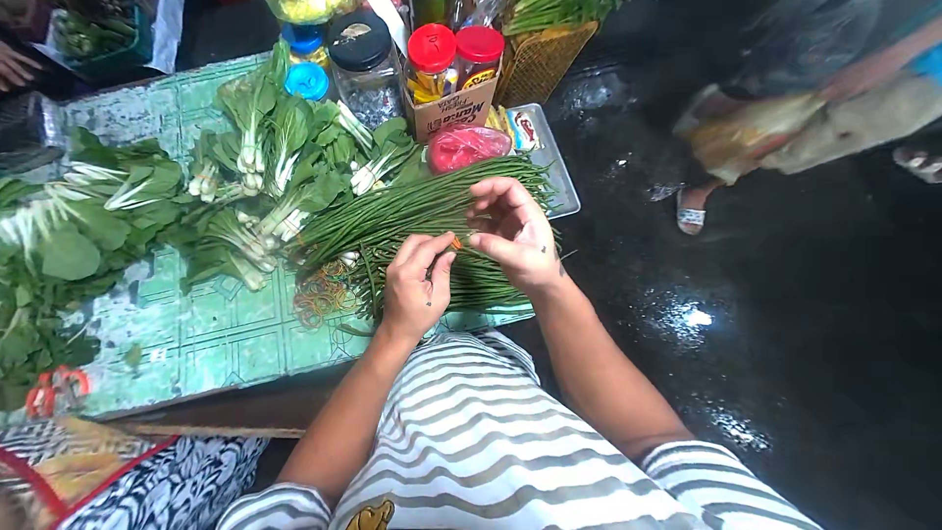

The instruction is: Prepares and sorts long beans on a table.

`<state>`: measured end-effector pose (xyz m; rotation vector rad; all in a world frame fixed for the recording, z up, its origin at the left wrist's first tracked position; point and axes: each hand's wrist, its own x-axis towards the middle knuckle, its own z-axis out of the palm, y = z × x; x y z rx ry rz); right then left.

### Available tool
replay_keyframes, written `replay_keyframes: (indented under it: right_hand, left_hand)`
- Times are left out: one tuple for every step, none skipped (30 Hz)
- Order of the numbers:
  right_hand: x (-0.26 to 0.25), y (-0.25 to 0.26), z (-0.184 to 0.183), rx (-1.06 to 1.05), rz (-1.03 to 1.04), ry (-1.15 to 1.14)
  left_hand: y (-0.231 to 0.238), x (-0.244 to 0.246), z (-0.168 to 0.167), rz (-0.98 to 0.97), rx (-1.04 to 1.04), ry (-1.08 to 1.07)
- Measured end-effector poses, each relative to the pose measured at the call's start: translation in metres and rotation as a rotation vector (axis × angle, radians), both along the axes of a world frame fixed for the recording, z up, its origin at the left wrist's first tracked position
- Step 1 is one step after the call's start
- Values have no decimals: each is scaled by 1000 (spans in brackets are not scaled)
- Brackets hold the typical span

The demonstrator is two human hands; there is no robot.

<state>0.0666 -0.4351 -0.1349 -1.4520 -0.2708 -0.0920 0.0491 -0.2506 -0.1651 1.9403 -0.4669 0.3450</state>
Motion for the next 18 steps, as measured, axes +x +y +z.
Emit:
replay_keyframes:
  right_hand:
    - [-1,-2,0,15,-4,15]
    - [-2,-4,-1,20,0,24]
    - [-3,-6,-3,11,17,27]
    - [-4,-7,-4,-8,33,22]
    - [-6,-6,-5,-23,36,8]
    - [-7,-5,-6,-27,29,-7]
    - [-9,-4,-7,-30,12,-20]
    - [-11,-3,-7,-31,-21,-28]
    - [-12,-2,-7,-36,-56,-35]
    - [-13,-2,-6,-47,-81,-41]
    - [-13,-2,-6,-48,-95,-47]
    - [-14,-3,-6,-51,-104,-46]
    - [-14,-4,-5,-60,-110,-35]
    - [-14,-5,-4,-69,-108,-21]
    - [-14,-5,-3,-75,-96,-8]
    - [-15,-5,-3,-83,-78,4]
    - [-15,-4,-3,-90,-61,1]
    - [-14,-2,-3,-97,-52,-17]
  left_hand:
    - [0,0,0,-7,-4,5]
    - [-1,0,0,-13,-7,13]
    - [-1,0,1,-20,-5,25]
    - [-2,-1,2,-26,0,42]
    - [-3,-1,2,-36,-1,57]
    - [-4,-1,1,-47,-13,65]
    - [-6,-1,0,-50,-26,64]
    - [-7,0,-1,-46,-36,58]
    - [-8,0,-1,-40,-44,51]
    - [-8,1,-1,-38,-41,49]
    - [-8,1,0,-41,-28,56]
    - [-7,1,0,-53,-23,78]
    - [-7,0,-1,-73,-35,113]
    - [-6,0,-2,-97,-63,161]
    - [-6,1,-4,-126,-115,219]
    - [-6,1,-5,-159,-191,283]
    - [-7,2,-5,-195,-279,345]
    - [-8,3,-4,-229,-368,398]
